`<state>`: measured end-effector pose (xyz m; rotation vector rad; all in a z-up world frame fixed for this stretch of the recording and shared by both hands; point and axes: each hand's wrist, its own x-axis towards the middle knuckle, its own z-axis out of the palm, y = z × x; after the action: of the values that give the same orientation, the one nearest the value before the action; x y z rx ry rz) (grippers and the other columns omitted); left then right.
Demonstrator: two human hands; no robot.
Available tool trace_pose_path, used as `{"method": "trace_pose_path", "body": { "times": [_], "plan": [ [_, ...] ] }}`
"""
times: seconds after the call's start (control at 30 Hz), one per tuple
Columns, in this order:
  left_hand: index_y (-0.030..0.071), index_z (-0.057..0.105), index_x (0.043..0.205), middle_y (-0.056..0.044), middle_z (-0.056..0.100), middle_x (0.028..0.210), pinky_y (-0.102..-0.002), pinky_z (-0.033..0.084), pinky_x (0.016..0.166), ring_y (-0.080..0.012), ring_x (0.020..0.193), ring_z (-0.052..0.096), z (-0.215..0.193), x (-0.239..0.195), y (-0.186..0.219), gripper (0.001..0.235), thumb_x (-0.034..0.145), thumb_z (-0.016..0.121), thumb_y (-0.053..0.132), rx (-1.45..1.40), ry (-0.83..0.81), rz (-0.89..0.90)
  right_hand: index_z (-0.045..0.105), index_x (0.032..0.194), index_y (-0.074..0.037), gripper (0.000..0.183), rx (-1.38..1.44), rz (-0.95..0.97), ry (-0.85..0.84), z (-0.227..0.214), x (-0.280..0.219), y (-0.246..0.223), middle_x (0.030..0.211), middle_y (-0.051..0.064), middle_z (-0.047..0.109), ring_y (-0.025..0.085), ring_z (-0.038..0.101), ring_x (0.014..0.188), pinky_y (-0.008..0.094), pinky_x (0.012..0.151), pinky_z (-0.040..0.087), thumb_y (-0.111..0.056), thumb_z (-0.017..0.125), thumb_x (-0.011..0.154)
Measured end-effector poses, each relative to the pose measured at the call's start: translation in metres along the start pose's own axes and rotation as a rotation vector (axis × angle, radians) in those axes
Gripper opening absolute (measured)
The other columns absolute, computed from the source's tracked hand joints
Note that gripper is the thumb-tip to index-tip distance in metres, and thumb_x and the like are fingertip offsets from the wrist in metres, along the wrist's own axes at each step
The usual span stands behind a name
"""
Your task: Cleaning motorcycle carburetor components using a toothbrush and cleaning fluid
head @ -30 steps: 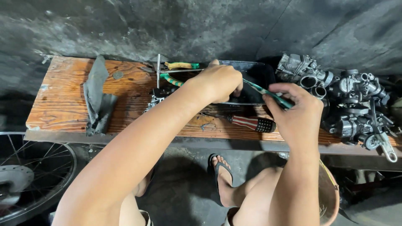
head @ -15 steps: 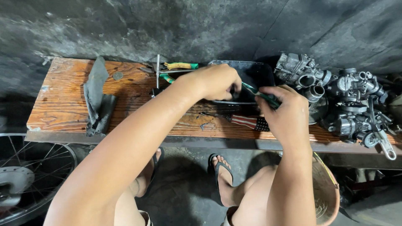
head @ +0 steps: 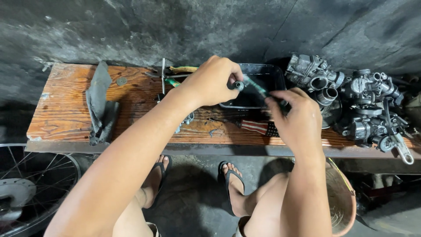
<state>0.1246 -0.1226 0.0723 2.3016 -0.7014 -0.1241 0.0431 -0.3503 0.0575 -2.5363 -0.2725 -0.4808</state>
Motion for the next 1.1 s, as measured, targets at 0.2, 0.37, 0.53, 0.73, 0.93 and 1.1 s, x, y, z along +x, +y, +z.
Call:
{"method": "trace_pose_path", "body": {
  "times": [0.2, 0.37, 0.53, 0.73, 0.93, 1.1],
  "plan": [
    [0.001, 0.076, 0.107, -0.015, 0.077, 0.09, -0.045, 0.059, 0.086, -0.0329, 0.097, 0.075, 0.008, 0.003, -0.015, 0.032, 0.078, 0.079, 0.014, -0.06, 0.106, -0.052, 0.073, 0.114, -0.01, 0.011, 0.164, 0.037, 0.042, -0.009, -0.004, -0.001, 0.084, 0.01, 0.075, 0.027, 0.07, 0.074, 0.038, 0.065, 0.05, -0.013, 0.068, 0.105],
    [0.004, 0.076, 0.107, -0.012, 0.078, 0.087, -0.04, 0.06, 0.083, -0.0266, 0.092, 0.076, 0.006, 0.003, -0.014, 0.032, 0.076, 0.08, 0.014, -0.184, 0.175, -0.077, 0.078, 0.112, -0.016, 0.015, 0.316, 0.039, 0.056, -0.01, -0.01, -0.007, 0.075, 0.005, 0.073, 0.013, 0.064, 0.07, 0.029, 0.061, 0.049, -0.012, 0.069, 0.1],
    [0.006, 0.076, 0.11, -0.007, 0.08, 0.089, -0.029, 0.062, 0.081, -0.0143, 0.084, 0.077, 0.008, 0.001, -0.005, 0.036, 0.075, 0.08, 0.012, -0.398, 0.187, -0.148, 0.081, 0.109, -0.015, 0.016, 0.32, 0.005, 0.103, -0.007, -0.012, -0.013, 0.082, 0.011, 0.075, 0.018, 0.07, 0.077, 0.033, 0.066, 0.053, -0.01, 0.072, 0.097],
    [-0.004, 0.071, 0.116, -0.014, 0.077, 0.093, -0.028, 0.064, 0.079, -0.0165, 0.084, 0.076, 0.026, -0.003, 0.006, 0.042, 0.076, 0.08, 0.006, -0.794, 0.319, -0.232, 0.079, 0.116, -0.012, 0.017, 0.286, -0.016, 0.157, -0.009, -0.015, -0.011, 0.082, 0.011, 0.074, 0.023, 0.07, 0.071, 0.036, 0.06, 0.054, -0.009, 0.071, 0.101],
    [0.005, 0.073, 0.12, -0.007, 0.07, 0.087, -0.024, 0.063, 0.068, -0.0103, 0.076, 0.073, 0.059, -0.009, 0.006, 0.042, 0.079, 0.083, 0.008, -0.846, 0.548, -0.188, 0.079, 0.113, -0.006, 0.015, 0.366, -0.003, 0.167, -0.01, -0.017, -0.005, 0.077, 0.012, 0.072, 0.015, 0.063, 0.069, 0.032, 0.057, 0.049, -0.006, 0.071, 0.1],
    [0.01, 0.068, 0.129, -0.008, 0.065, 0.088, -0.024, 0.061, 0.072, -0.0114, 0.08, 0.07, 0.077, -0.014, 0.004, 0.047, 0.084, 0.081, 0.005, -0.837, 0.689, -0.132, 0.08, 0.109, -0.008, 0.013, 0.408, 0.006, 0.122, -0.011, -0.019, -0.001, 0.076, 0.011, 0.072, 0.011, 0.062, 0.074, 0.033, 0.056, 0.049, -0.008, 0.073, 0.099]
  ]
}}
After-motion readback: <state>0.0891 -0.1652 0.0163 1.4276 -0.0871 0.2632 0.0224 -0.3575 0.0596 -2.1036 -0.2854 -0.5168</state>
